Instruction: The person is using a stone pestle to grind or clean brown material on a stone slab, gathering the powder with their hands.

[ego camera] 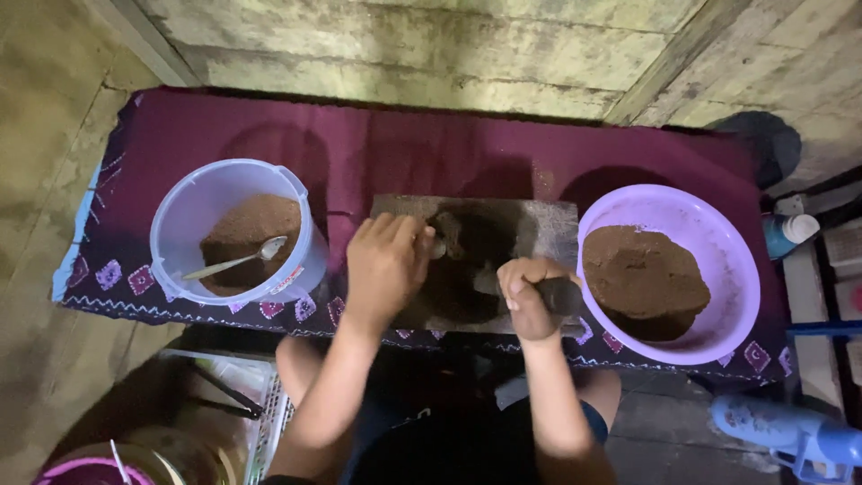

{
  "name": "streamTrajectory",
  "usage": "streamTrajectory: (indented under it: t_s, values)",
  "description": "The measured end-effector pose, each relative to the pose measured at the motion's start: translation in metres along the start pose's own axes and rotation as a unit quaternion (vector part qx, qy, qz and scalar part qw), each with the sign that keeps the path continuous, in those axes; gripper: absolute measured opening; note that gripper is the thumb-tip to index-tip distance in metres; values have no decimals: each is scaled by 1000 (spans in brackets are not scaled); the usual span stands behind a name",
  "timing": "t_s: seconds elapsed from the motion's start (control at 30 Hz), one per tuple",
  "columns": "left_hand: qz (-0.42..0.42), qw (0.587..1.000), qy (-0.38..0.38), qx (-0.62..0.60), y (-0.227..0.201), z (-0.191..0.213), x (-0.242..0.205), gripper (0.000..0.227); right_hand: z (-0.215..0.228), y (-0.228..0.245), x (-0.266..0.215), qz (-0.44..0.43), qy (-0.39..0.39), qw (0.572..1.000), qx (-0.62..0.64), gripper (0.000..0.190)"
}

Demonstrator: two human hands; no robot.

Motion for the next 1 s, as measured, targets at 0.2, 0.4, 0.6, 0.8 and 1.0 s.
streamTrajectory:
  t_s: [0.2, 0.4, 0.6, 0.8, 1.0]
  values:
    - [-6, 999, -16, 51, -7, -16, -8, 10, 1, 14, 8, -8, -3, 1000, -5, 22]
    - [108, 993, -37, 13, 17, -23, -21, 15, -13, 33, 13, -57, 29, 997, 45, 20]
    - [86, 993, -41, 71, 10, -15, -18, 18, 31, -17, 3, -48, -23, 998, 34, 28]
    - [83, 992, -47, 78, 9, -11, -22, 23, 25, 17, 2, -24, -41, 998, 43, 23]
    - [37, 994, -79, 63, -4, -1, -15, 24, 21, 2, -3, -34, -29, 998, 36, 18]
Point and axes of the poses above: each hand's wrist, its own x-axis towards the middle knuckle, its own z-axis out of the back of the hand, y = z × x, the point moved 10 cm from there along x, towards the middle knuckle, and after that the axes turned 15 degrees about -z, right-handed, at the moved point
